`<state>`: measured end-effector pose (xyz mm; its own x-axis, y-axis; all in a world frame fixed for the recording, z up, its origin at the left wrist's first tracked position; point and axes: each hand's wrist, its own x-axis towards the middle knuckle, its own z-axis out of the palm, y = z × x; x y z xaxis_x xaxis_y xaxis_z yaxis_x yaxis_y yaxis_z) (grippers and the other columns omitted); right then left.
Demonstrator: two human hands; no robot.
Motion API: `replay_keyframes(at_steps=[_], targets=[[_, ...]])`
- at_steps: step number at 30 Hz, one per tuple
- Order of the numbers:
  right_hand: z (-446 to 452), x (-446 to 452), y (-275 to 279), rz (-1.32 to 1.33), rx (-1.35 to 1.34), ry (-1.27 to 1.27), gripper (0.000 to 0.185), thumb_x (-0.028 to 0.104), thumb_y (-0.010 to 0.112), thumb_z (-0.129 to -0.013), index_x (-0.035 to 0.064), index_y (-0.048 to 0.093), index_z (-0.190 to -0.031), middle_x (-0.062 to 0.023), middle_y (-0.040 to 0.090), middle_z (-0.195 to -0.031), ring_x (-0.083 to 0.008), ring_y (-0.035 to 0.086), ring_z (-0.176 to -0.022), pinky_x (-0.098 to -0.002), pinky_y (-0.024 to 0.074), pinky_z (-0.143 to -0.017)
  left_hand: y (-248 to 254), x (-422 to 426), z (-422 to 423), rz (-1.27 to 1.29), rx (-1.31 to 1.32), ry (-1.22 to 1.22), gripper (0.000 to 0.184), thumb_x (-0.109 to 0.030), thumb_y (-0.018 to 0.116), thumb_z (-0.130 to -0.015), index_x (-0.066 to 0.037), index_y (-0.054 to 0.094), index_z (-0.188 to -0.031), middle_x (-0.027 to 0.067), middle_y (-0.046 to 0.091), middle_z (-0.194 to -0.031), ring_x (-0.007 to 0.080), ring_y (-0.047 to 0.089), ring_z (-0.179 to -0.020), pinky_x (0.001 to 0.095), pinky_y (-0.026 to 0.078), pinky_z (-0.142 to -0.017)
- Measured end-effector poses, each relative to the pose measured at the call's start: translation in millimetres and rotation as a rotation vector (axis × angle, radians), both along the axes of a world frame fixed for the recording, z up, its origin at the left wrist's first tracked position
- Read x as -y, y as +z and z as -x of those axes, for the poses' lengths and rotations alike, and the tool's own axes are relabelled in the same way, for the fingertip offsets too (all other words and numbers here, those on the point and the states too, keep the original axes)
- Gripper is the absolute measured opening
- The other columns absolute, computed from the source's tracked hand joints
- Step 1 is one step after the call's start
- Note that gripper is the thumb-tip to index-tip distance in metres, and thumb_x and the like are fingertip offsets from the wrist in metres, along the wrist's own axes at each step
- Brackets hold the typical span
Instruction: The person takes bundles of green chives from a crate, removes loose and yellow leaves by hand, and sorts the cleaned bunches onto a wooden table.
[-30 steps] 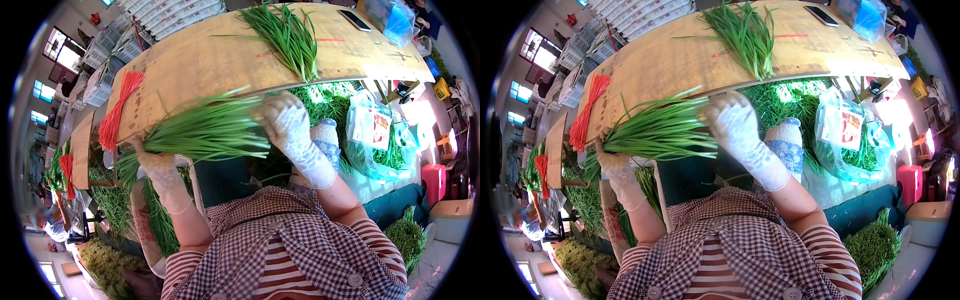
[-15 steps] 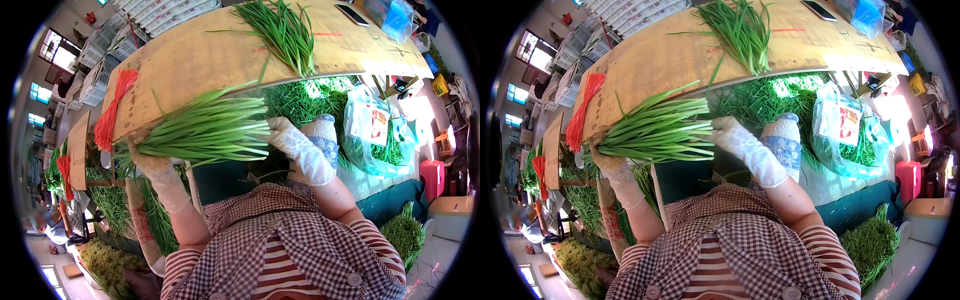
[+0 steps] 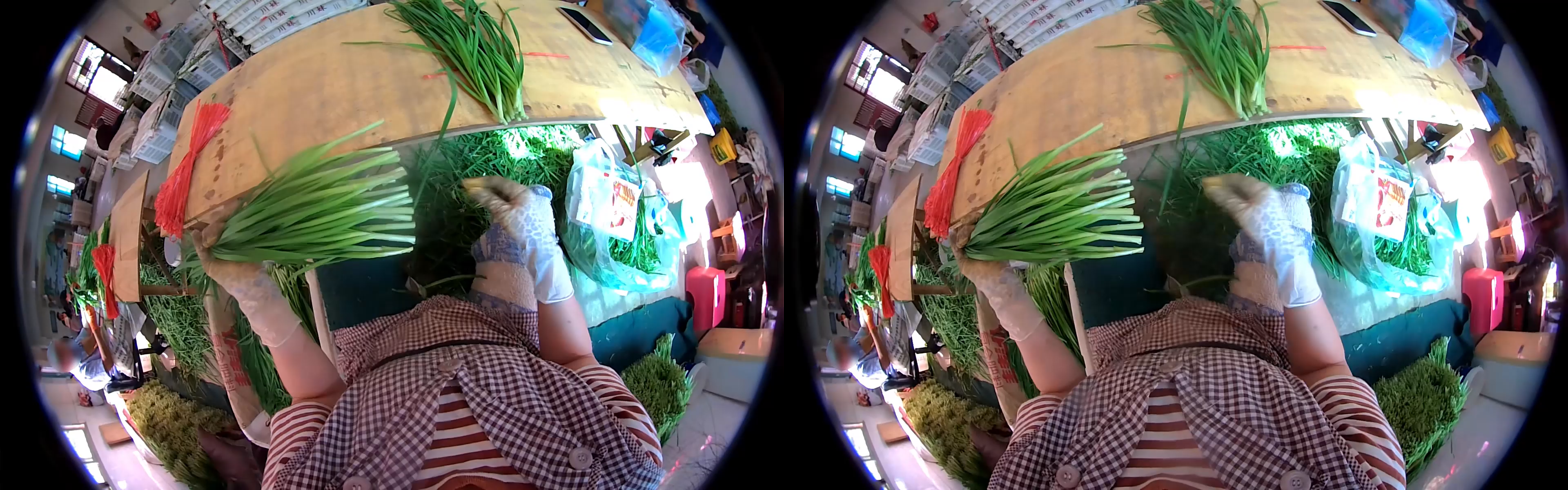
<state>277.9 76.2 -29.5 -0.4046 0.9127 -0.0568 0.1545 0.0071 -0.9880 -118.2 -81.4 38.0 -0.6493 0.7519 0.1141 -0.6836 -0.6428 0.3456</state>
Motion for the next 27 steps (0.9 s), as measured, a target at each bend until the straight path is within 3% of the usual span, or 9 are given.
replay_keyframes(at_steps=[1,4,8,11,12,15,17,22,27], targets=[[15.3,15.0,28.0,0.061,-0.153,0.117,0.029,0.015,0.072,-0.085,0.0023,0.067,-0.111,-0.0076,0.07,-0.103,-0.0155,0.064,-0.092,-0.0281,0.0521,-0.084,-0.9,-3.4,-5.6,0.104,-0.034,0.102,0.031,-0.028,0.052,-0.091,-0.009,0.054,-0.067,0.0011,0.059,-0.066,0.0303,0.059,-0.093,0.058,0.029,-0.109],[43.3,42.7,53.5,0.229,-0.273,0.212,0.028,0.014,0.073,-0.084,0.0022,0.068,-0.109,-0.005,0.071,-0.1,-0.0136,0.064,-0.088,-0.0265,0.0519,-0.083,-8.0,-12.5,-7.3,-0.082,0.138,-0.181,0.033,-0.029,0.052,-0.092,-0.01,0.052,-0.065,0.0022,0.057,-0.063,0.0304,0.059,-0.091,0.0561,0.031,-0.108],[61.8,50.5,59.6,-0.545,0.247,0.086,0.017,0.015,0.068,-0.082,-0.0001,0.063,-0.087,-0.0168,0.064,-0.077,-0.0347,0.065,-0.075,-0.0392,0.0529,-0.066,-14.2,-15.0,-0.5,-0.157,0.15,-0.217,0.033,-0.026,0.052,-0.092,-0.01,0.049,-0.063,0.0011,0.053,-0.059,0.026,0.059,-0.083,0.0493,0.035,-0.107],[70.9,54.3,35.0,-0.778,0.461,0.081,0.025,0.023,0.064,-0.084,0.0041,0.052,-0.074,-0.0129,0.059,-0.07,-0.0348,0.062,-0.066,-0.0433,0.0497,-0.058,-4.9,-16.6,-20.7,-0.171,0.056,-0.188,0.032,-0.022,0.052,-0.092,-0.011,0.047,-0.063,-0.0012,0.05,-0.057,0.018,0.057,-0.072,0.041,0.042,-0.097],[71.1,55.8,29.2,-0.875,0.499,0.054,0.013,0.015,0.064,-0.084,0.0041,0.058,-0.08,-0.0123,0.062,-0.072,-0.0303,0.064,-0.065,-0.0393,0.0514,-0.059,-8.1,-17.4,-18.8,-0.213,0.068,-0.206,0.032,-0.021,0.053,-0.093,-0.012,0.046,-0.063,-0.002,0.05,-0.056,0.0151,0.055,-0.068,0.0376,0.044,-0.091],[69.3,50.4,22.1,-0.538,-0.058,-0.102,0.005,0.003,0.06,-0.084,0.0034,0.062,-0.088,-0.0129,0.067,-0.08,-0.0253,0.067,-0.069,-0.0332,0.0547,-0.064,5.7,-16.1,-39.5,-0.501,0.444,-0.425,0.034,-0.021,0.053,-0.094,-0.013,0.043,-0.063,-0.0036,0.048,-0.057,0.0082,0.051,-0.06,0.0288,0.046,-0.072],[54.2,29.1,21.0,-0.139,-0.187,-0.172,0.013,-0.004,0.057,-0.087,0.0006,0.064,-0.097,-0.0095,0.07,-0.096,-0.0147,0.067,-0.087,-0.0246,0.0539,-0.077,9.5,-12.1,-47.6,-0.598,0.588,-0.532,0.034,-0.022,0.054,-0.095,-0.013,0.043,-0.064,-0.0043,0.047,-0.058,0.0057,0.048,-0.057,0.0245,0.044,-0.063],[40.5,13.7,49.2,-0.04,-0.249,0.184,0.027,0.004,0.063,-0.089,0.0007,0.064,-0.117,-0.0092,0.07,-0.105,-0.0136,0.064,-0.095,-0.025,0.0505,-0.087,-4.9,-9.6,-37.9,-0.517,0.544,-0.455,0.03,-0.018,0.06,-0.092,-0.013,0.044,-0.068,-0.0053,0.046,-0.062,0.004,0.045,-0.057,0.0197,0.04,-0.056],[67.4,28.6,70.5,0.225,-0.219,0.392,0.031,0.013,0.074,-0.083,-0.0009,0.068,-0.11,-0.0108,0.07,-0.104,-0.0128,0.065,-0.091,-0.0264,0.052,-0.081,-4.8,-17.4,-49.4,-0.438,0.447,-0.396,0.029,-0.009,0.06,-0.091,-0.012,0.042,-0.068,-0.0037,0.046,-0.059,0.0064,0.047,-0.059,0.0192,0.042,-0.058]])
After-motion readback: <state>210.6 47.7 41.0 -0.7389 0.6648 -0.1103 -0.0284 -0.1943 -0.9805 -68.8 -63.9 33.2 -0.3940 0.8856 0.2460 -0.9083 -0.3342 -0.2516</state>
